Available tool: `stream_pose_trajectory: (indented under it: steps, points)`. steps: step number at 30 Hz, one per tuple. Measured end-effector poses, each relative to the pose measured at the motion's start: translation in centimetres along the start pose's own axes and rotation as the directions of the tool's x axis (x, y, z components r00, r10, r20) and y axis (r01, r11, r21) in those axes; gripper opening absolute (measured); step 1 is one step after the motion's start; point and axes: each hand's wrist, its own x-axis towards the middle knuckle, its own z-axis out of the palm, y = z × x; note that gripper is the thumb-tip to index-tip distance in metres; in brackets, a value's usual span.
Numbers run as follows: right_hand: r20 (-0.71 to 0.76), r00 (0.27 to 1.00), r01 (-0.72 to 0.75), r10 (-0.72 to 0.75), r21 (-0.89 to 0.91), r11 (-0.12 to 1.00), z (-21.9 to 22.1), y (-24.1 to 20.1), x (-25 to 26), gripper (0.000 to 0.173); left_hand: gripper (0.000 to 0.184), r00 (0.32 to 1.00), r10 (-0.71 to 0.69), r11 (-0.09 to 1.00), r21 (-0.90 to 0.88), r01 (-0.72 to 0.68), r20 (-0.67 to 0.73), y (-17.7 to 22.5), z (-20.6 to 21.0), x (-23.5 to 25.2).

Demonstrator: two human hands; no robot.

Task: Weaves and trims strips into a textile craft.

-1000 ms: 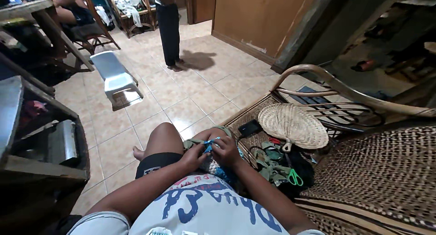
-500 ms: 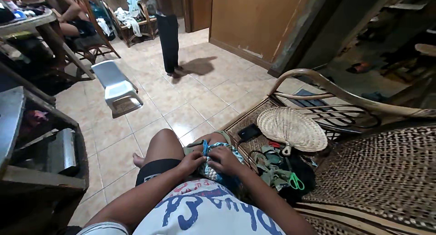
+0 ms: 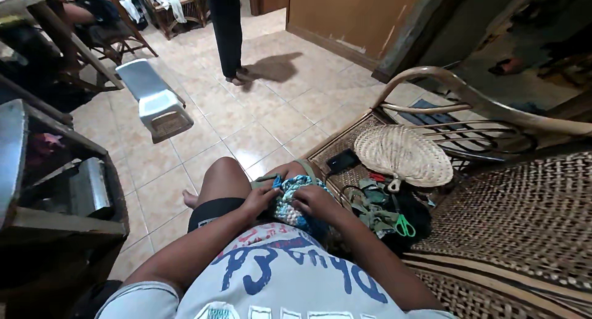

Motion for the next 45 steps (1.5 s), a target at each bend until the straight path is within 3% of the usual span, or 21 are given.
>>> stream_pose_trajectory:
  steps: [6, 12, 18, 21, 24, 27, 32, 37, 41, 45]
  points:
    - [0.152, 0.987, -0.046, 0.044, 0.008, 0.999, -3.6, -1.4, 1.4, 0.029, 0.03, 0.998, 0.065, 0.995, -0.075, -0.066, -0.015, 0.2, 0.2, 0.0]
    - [-0.076, 0.993, 0.107, -0.093, 0.205, 0.973, -3.7, 0.9, 4.3, 0.014, 0.027, 0.978, 0.205, 0.978, -0.056, -0.203, 0.044, 0.1, -0.1, -0.1]
    - [-0.095, 0.994, 0.081, -0.059, 0.246, 0.966, -2.3, 1.3, 6.4, 0.016, 0.026, 0.958, 0.279, 0.96, -0.012, -0.279, 0.067, -0.1, 0.1, 0.0]
    - [-0.295, 0.951, -0.052, 0.088, 0.13, 0.99, -1.1, 0.8, 6.3, 0.019, 0.028, 0.983, 0.183, 0.982, -0.056, -0.182, 0.015, 0.2, 0.2, -0.2]
    - [-0.428, 0.898, -0.064, 0.102, 0.104, 0.993, -0.5, 0.6, 5.5, 0.031, 0.034, 0.997, 0.077, 0.988, -0.129, -0.08, -0.029, 0.8, 0.5, -0.5]
    - [-0.302, 0.94, -0.117, 0.161, 0.156, 0.981, 0.0, -0.5, 4.3, 0.041, 0.047, 0.999, 0.05, 0.981, -0.187, -0.052, -0.016, 0.8, 0.6, -0.7]
    - [-0.222, 0.906, -0.318, 0.36, 0.203, 0.926, 1.5, -2.0, 3.8, 0.045, 0.046, 0.991, 0.127, 0.984, -0.132, -0.12, 0.046, 0.6, 0.3, -1.0]
    - [-0.264, 0.887, -0.248, 0.378, 0.418, 0.874, 3.7, -2.4, 3.8, 0.036, 0.049, 0.991, 0.124, 0.991, -0.057, -0.122, 0.04, 1.1, 0.2, -1.4]
    - [-0.262, 0.866, -0.183, 0.426, 0.627, 0.757, 4.7, -2.5, 3.9, 0.026, 0.051, 0.99, 0.126, 0.991, -0.052, -0.123, 0.057, 0.9, 0.1, -1.3]
    - [-0.191, 0.88, -0.258, 0.434, 0.573, 0.778, 3.8, -2.7, 4.0, 0.035, 0.051, 0.983, 0.146, 0.989, -0.049, -0.142, 0.108, 1.2, 0.0, -1.4]
